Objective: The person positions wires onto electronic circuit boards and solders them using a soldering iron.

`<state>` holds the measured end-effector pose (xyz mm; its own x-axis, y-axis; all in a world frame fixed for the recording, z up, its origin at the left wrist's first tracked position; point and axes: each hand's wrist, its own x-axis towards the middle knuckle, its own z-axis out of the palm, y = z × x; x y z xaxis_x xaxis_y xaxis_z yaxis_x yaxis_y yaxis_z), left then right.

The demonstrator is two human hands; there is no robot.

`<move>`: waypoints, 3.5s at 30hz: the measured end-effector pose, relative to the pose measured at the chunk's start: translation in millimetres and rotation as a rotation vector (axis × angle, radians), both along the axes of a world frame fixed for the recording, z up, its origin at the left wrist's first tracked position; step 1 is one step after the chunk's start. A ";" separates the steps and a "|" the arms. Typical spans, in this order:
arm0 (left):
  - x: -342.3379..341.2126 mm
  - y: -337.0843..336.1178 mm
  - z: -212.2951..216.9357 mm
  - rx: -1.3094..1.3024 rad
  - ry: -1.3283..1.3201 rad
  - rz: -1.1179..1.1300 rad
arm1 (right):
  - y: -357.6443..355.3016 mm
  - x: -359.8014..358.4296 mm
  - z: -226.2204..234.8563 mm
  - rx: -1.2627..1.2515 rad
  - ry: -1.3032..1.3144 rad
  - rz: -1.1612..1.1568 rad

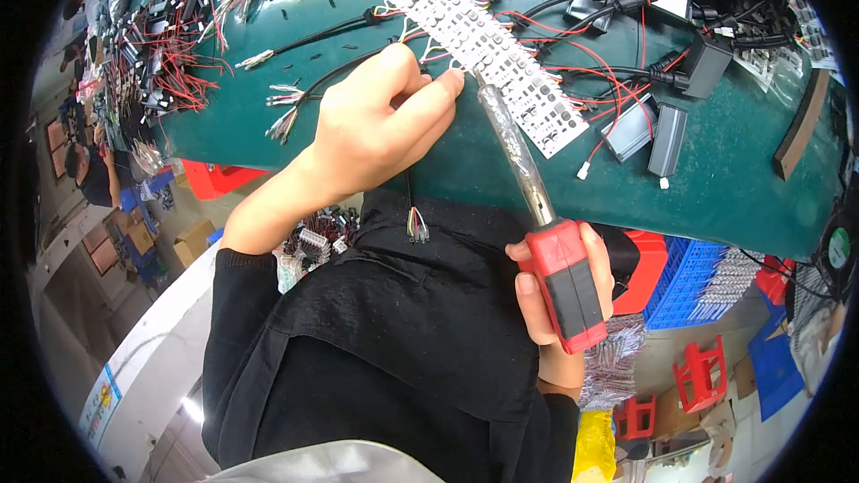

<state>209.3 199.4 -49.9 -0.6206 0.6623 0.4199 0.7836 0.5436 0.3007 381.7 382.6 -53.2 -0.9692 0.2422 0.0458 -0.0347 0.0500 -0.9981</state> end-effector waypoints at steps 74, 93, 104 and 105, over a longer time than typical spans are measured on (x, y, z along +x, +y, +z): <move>-35.2 3.4 16.3 -0.086 -0.190 -0.254 | -0.1 5.0 9.3 -0.294 -0.205 -0.058; -74.1 -22.2 33.9 -0.095 0.060 0.039 | -4.2 -4.1 10.6 -0.267 0.023 -0.242; -142.8 -45.8 47.7 0.189 0.072 0.121 | -5.5 -1.6 23.3 -0.282 0.047 -0.279; -129.5 -39.7 53.8 0.225 -0.056 0.116 | -2.8 -1.7 25.9 -0.313 0.009 -0.268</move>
